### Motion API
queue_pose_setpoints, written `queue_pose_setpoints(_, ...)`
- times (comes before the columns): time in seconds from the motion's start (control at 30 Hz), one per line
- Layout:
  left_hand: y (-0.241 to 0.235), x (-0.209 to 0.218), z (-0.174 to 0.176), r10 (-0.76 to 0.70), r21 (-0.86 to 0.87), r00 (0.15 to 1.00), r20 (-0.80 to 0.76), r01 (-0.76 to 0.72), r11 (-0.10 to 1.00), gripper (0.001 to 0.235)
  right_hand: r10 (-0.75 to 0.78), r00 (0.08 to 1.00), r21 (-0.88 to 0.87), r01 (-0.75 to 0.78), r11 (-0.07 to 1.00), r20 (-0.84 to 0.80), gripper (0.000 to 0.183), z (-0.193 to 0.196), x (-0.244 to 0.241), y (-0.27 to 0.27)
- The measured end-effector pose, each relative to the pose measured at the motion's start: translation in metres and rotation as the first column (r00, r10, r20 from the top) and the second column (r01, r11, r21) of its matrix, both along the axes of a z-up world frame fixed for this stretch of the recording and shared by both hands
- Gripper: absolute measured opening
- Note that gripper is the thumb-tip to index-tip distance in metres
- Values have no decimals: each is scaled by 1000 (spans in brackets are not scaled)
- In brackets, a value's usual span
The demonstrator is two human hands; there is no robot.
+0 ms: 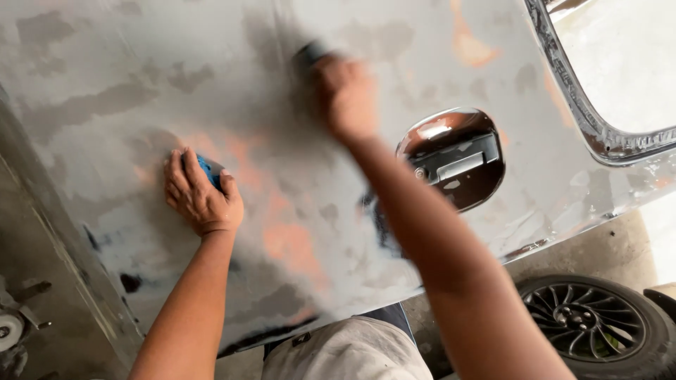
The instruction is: The person scrubs a car door with a black sponge and a blue cloth, focusing on the surface and the area around the door handle. They wipe the door repeatedly, moving from the center to the edges and the handle recess.
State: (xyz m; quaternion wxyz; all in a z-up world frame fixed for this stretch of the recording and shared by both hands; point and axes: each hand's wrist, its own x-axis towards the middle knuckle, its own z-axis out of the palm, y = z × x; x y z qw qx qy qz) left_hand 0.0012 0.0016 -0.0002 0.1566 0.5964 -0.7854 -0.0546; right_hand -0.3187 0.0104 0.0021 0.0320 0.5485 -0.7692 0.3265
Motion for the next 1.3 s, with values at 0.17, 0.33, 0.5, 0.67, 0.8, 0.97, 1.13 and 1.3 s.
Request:
queue_pose_setpoints(0.17,-3,2,1,-10,20,1000,8,10,1000,67,700,702,272,-704,656,129,31,37,102,57)
queue_pose_setpoints(0.33,-2,2,0,4,16,1000,-9,-4,1000,71,206,974,170,-188,967,-91,37,-3,-65,107)
queue_pose_setpoints(0.5,-4,1,-2,9,39,1000,-13,-8,999,69,-351,930,15,354,935,-109,28,6,-114,115)
queue_pose_setpoints(0.67,-1,0,-2,13,47,998,-62,-10,999,69,143,978,73,-133,989,-155,41,23,39,134)
queue_pose_setpoints(0.8,10,10,0,-41,5,988,-147,43,999,75,500,865,310,-469,827,-27,40,44,111,212)
queue_pose_setpoints(0.97,88,36,7,-339,48,926,-166,351,935,71,62,998,232,-57,971,-13,39,57,15,297)
queue_pose_setpoints(1.13,160,75,22,-604,94,794,-70,608,788,66,-166,985,174,171,970,-41,33,63,13,316)
queue_pose_setpoints(1.3,133,88,25,-174,120,984,40,168,978,56,179,983,359,-177,916,27,32,55,109,297)
